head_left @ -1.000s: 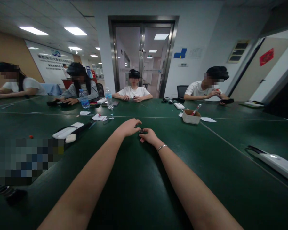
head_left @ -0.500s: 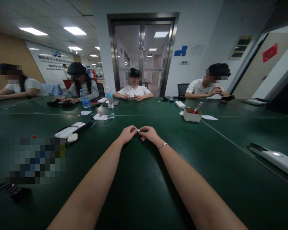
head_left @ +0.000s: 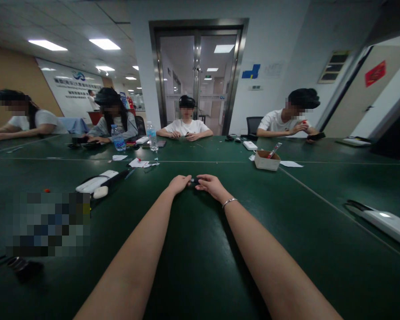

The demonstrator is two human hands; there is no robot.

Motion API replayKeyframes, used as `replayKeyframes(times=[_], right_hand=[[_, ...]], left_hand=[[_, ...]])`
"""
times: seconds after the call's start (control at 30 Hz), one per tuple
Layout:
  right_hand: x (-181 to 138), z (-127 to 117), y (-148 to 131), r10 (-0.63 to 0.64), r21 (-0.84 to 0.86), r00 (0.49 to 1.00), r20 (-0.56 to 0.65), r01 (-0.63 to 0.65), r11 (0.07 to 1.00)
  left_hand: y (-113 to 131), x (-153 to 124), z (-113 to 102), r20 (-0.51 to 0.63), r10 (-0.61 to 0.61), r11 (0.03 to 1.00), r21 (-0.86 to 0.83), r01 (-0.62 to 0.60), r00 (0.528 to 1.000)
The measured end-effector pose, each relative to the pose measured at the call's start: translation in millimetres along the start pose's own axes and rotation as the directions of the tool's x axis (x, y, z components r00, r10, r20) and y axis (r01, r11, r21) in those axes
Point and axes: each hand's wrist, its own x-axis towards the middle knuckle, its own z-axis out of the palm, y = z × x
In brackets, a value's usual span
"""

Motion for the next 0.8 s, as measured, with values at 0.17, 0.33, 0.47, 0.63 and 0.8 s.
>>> replayKeyframes(times=[0.17,0.33,0.47,0.63,0.8], right_hand=[[-3.5,-0.4,-3.0,-0.009,0.053,0.998,0.067,0.005,0.999],[-7.2,0.1,-6.8,-0.017,0.061,0.994,0.104,0.011,0.998],[-6.5,-1.2,-6.1,-0.026,0.021,0.992,0.122,0.023,1.000],[-5.0,-2.5,-6.0,-0.037,-0.014,0.993,0.108,0.039,0.999],[-5.7,-2.9,-7.3,-0.015,0.035,0.992,0.126,0.011,0.999]], left_hand=[[1.8,-10.6,2.0,-0.115,-0.007,1.000,0.015,0.009,0.993],[-7.6,-10.2,2.5,-0.098,0.057,0.996,-0.065,-0.064,0.994],[-10.0,-7.9,3.0,-0.108,0.068,0.992,-0.101,-0.079,0.992],[-11.1,-8.8,3.6,-0.114,0.069,0.987,-0.139,-0.085,0.991],[-13.9,-7.1,4.3,-0.129,0.078,0.984,-0.149,-0.098,0.988]])
